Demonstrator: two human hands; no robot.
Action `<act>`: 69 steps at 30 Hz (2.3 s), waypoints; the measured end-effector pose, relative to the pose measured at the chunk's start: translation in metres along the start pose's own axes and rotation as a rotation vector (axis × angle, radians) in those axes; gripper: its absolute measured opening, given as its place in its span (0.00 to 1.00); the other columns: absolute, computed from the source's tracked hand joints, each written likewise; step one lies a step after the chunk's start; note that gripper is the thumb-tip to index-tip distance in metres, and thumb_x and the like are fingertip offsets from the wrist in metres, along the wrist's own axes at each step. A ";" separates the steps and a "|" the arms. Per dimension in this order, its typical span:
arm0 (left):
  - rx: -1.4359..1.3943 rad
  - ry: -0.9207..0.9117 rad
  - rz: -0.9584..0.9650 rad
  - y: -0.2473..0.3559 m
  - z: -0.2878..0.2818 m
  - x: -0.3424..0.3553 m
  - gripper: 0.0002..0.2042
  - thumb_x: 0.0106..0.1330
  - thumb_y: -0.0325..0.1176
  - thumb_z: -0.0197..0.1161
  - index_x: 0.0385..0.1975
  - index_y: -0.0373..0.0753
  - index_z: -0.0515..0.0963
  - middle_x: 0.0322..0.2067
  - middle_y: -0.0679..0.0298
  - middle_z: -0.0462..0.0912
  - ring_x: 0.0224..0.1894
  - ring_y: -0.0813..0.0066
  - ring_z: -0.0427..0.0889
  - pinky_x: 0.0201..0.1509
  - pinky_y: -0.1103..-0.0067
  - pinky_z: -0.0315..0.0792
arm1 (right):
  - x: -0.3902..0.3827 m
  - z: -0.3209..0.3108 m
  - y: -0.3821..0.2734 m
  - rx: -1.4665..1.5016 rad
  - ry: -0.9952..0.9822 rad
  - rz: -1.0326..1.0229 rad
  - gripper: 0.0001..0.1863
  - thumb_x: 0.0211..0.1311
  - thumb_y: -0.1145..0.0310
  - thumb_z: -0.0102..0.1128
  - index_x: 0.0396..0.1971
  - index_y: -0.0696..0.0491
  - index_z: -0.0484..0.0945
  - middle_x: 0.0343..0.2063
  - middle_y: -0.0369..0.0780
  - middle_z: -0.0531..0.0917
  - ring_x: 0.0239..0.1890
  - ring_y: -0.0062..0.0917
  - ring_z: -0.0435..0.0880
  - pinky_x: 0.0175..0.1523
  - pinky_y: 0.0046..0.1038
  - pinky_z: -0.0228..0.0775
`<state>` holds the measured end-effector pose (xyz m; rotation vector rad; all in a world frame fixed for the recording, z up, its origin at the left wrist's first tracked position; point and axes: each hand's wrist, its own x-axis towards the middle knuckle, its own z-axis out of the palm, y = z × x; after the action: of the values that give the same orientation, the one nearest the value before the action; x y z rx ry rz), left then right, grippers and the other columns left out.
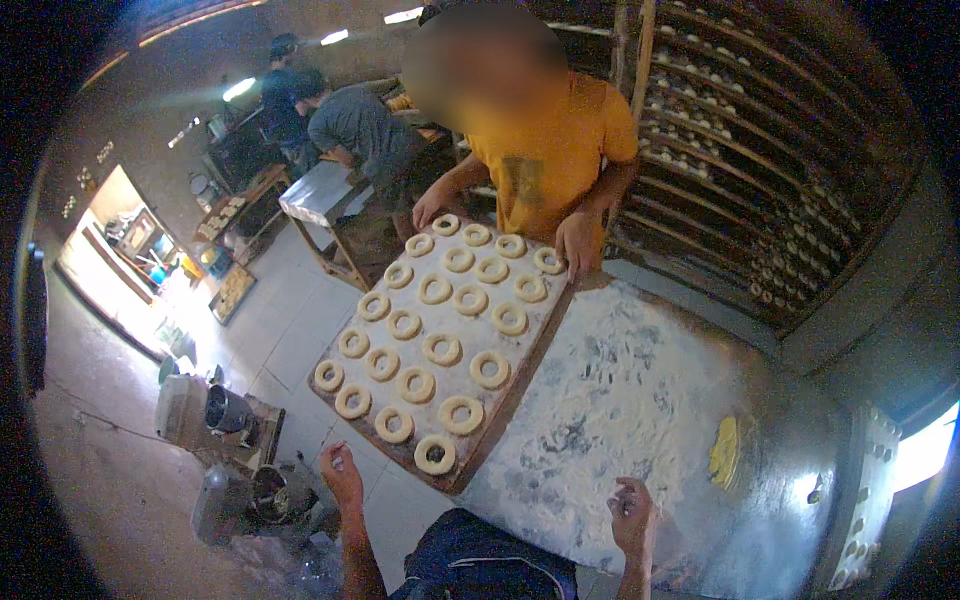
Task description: The person shapes small dough balls into rings by hand on a floured table and places them on a wooden board. Another person assists by moving trays of dough to and from a nearby rack.
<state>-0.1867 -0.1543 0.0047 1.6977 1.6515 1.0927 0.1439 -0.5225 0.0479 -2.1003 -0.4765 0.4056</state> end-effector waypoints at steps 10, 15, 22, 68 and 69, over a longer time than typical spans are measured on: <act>0.014 -0.123 -0.045 -0.015 -0.034 -0.061 0.10 0.67 0.32 0.58 0.42 0.34 0.80 0.38 0.58 0.84 0.41 0.66 0.82 0.39 0.72 0.74 | -0.005 0.049 -0.026 0.084 -0.415 -0.161 0.15 0.59 0.78 0.58 0.47 0.53 0.79 0.39 0.45 0.84 0.42 0.33 0.85 0.45 0.32 0.78; -0.016 -0.223 -0.029 -0.013 -0.008 -0.052 0.09 0.67 0.29 0.58 0.41 0.33 0.81 0.38 0.56 0.84 0.40 0.66 0.82 0.42 0.72 0.76 | -0.023 0.104 -0.036 0.051 -0.614 -0.262 0.14 0.62 0.74 0.58 0.48 0.55 0.80 0.39 0.47 0.84 0.42 0.37 0.85 0.47 0.34 0.77; 0.026 -0.284 0.083 0.007 0.015 -0.031 0.10 0.68 0.27 0.56 0.44 0.32 0.80 0.42 0.50 0.81 0.45 0.55 0.80 0.47 0.68 0.75 | -0.023 0.182 -0.062 -0.177 -0.469 -0.493 0.19 0.61 0.73 0.58 0.53 0.56 0.76 0.44 0.51 0.81 0.49 0.44 0.81 0.54 0.40 0.74; -0.428 -1.357 0.162 0.212 0.202 -0.277 0.11 0.68 0.24 0.59 0.49 0.29 0.76 0.41 0.54 0.84 0.43 0.72 0.84 0.44 0.78 0.79 | 0.025 -0.040 0.036 0.342 0.055 0.054 0.27 0.52 0.78 0.68 0.50 0.53 0.65 0.31 0.42 0.84 0.38 0.26 0.85 0.44 0.28 0.78; -0.472 -1.391 0.118 0.212 0.203 -0.278 0.12 0.68 0.23 0.60 0.50 0.31 0.75 0.42 0.54 0.84 0.44 0.72 0.84 0.45 0.78 0.78 | 0.025 -0.045 0.036 0.308 -0.013 0.118 0.28 0.52 0.78 0.67 0.52 0.52 0.65 0.32 0.42 0.84 0.39 0.26 0.85 0.45 0.28 0.77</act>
<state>0.1197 -0.4179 0.0193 1.5563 0.3671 0.1048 0.1930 -0.5608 0.0392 -1.8322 -0.2774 0.5260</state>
